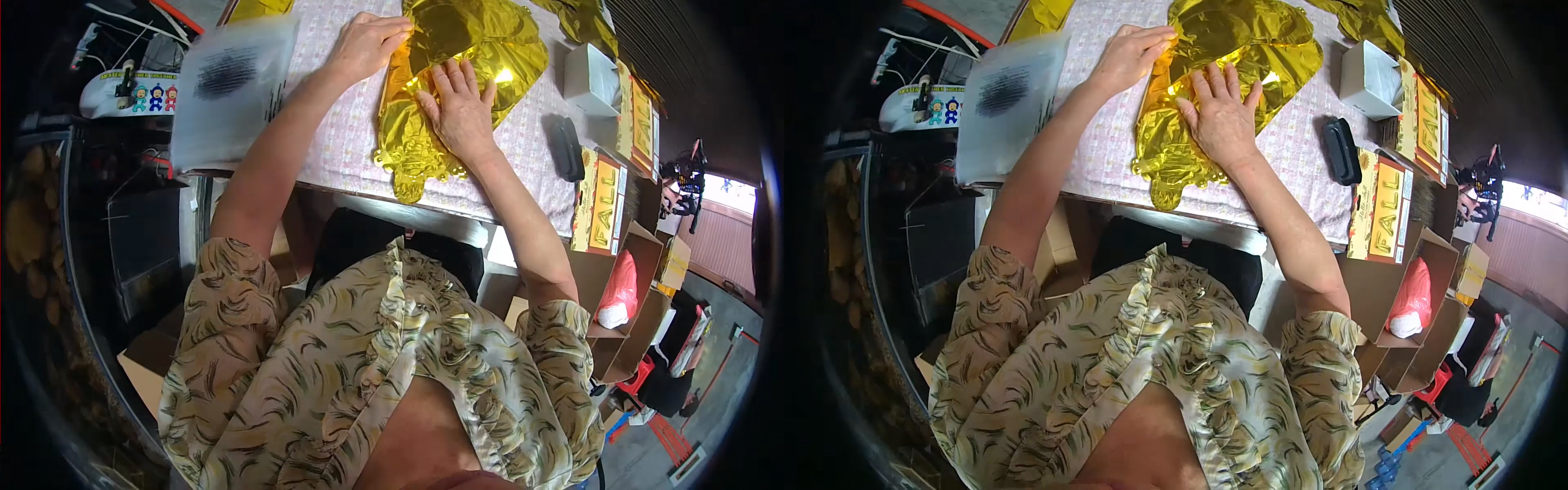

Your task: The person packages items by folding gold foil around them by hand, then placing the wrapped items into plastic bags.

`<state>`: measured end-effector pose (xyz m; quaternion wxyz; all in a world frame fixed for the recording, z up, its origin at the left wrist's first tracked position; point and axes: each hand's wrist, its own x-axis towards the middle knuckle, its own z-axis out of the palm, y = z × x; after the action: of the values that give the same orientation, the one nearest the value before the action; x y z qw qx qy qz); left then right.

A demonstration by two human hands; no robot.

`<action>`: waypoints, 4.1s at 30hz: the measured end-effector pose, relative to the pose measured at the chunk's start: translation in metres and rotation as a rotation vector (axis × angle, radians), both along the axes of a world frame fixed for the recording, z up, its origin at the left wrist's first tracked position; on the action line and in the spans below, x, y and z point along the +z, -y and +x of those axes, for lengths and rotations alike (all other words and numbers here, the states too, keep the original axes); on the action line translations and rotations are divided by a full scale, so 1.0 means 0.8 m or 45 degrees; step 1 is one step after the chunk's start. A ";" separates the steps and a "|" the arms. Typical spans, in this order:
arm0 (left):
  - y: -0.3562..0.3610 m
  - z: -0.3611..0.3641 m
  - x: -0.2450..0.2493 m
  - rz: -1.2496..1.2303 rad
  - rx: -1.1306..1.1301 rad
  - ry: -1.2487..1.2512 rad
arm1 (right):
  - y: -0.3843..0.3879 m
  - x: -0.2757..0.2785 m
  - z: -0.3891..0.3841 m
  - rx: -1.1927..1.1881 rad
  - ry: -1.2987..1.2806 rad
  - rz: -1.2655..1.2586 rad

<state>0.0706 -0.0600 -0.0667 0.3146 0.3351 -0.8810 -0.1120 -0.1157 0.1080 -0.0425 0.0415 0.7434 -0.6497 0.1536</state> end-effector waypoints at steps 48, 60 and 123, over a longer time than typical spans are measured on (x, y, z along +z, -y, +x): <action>-0.041 0.004 0.030 -0.015 0.097 0.436 | -0.070 0.068 0.037 0.765 0.544 0.532; -0.046 0.003 0.026 -0.059 0.101 0.479 | -0.047 0.015 0.033 0.485 -0.056 0.219; 0.024 -0.104 0.004 -0.290 -0.410 0.580 | -0.086 0.088 0.044 0.842 1.177 0.945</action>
<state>-0.0128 -0.0793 -0.0633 0.1224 0.1700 -0.9777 0.0172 -0.0805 0.1770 0.0283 -0.5476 0.7259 -0.3489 0.2269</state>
